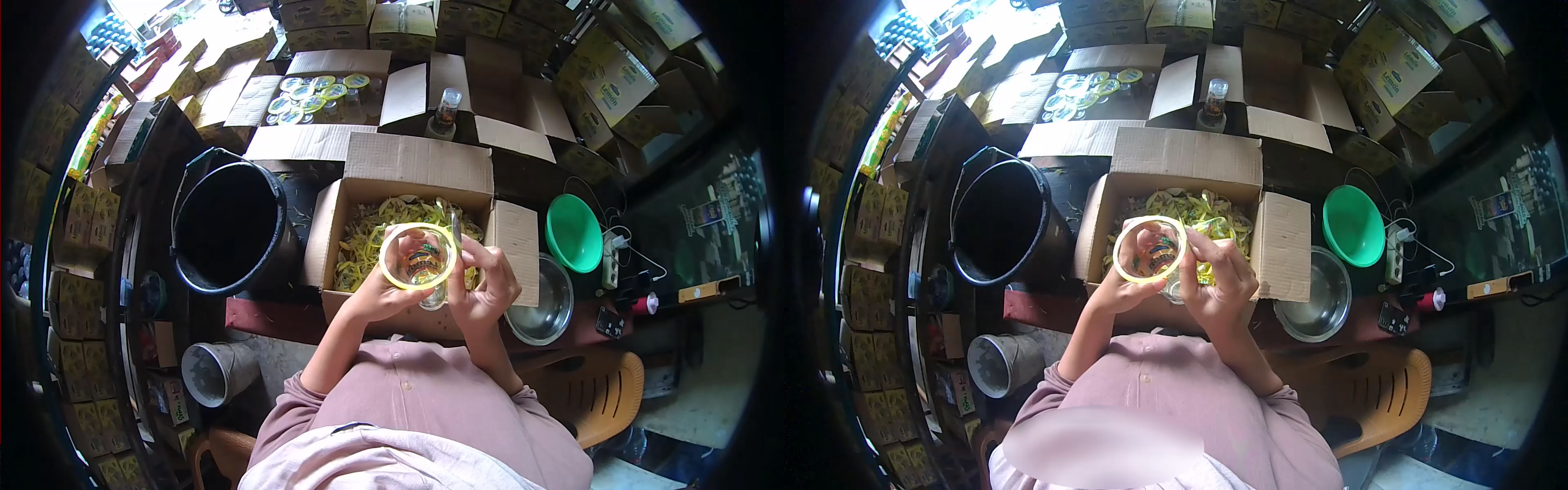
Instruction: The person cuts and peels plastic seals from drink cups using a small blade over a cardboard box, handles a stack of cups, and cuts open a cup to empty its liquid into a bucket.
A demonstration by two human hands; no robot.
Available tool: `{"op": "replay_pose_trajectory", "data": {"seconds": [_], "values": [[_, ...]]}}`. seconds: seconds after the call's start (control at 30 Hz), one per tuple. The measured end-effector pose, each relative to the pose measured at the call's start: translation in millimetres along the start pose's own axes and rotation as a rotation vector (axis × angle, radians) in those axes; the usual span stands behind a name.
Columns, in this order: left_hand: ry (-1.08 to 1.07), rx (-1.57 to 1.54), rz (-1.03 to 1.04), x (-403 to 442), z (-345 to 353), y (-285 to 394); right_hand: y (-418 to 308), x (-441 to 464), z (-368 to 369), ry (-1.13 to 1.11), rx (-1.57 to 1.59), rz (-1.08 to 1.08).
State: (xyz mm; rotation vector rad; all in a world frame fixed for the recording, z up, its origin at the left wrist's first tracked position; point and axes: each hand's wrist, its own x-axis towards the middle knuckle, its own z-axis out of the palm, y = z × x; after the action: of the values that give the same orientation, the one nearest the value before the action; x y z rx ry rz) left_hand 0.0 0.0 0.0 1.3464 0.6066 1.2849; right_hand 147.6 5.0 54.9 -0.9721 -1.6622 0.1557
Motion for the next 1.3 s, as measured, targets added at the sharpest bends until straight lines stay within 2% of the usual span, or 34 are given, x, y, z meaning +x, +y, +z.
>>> {"op": "replay_pose_trajectory", "data": {"seconds": [0.07, 0.17, 0.33, 0.57, 0.67, 0.77, 0.87, 0.97, 1.17, 1.3], "values": [[-0.01, -0.023, -0.011, 1.9, 1.9, 5.4, -1.0, 0.8, -2.9, -0.026, 0.038, 0.053], [0.059, -0.256, -0.05, 4.8, 10.8, 4.2, -1.1, -1.6, -4.2, 0.02, 0.023, 0.099], [0.099, -0.201, 0.01, 8.6, 12.4, 5.6, -3.3, -5.6, -4.9, 0.006, -0.03, 0.078], [0.151, 0.043, 0.099, 9.9, 20.2, 6.7, 0.3, -10.2, 2.0, 0.042, -0.058, -0.014], [0.16, -0.047, 0.045, 10.7, 22.6, 9.5, -2.8, -13.0, -3.2, 0.053, -0.062, 0.02], [0.156, -0.037, 0.043, 10.9, 24.6, 12.1, -1.7, -12.3, -2.1, 0.078, -0.081, -0.057], [0.153, -0.011, 0.063, 9.7, 23.4, 9.0, 0.3, -14.0, -1.4, 0.061, -0.111, -0.054], [0.127, 0.197, 0.127, 10.6, 23.3, 18.1, 0.5, -10.6, -0.5, 0.069, -0.085, -0.043], [0.133, 0.173, 0.117, 10.4, 19.8, 20.4, -0.5, -7.7, -5.9, -0.004, 0.011, 0.051], [0.14, 0.218, 0.107, 9.4, 18.4, 20.3, 1.8, -10.4, -4.6, 0.024, 0.013, 0.009]]}}
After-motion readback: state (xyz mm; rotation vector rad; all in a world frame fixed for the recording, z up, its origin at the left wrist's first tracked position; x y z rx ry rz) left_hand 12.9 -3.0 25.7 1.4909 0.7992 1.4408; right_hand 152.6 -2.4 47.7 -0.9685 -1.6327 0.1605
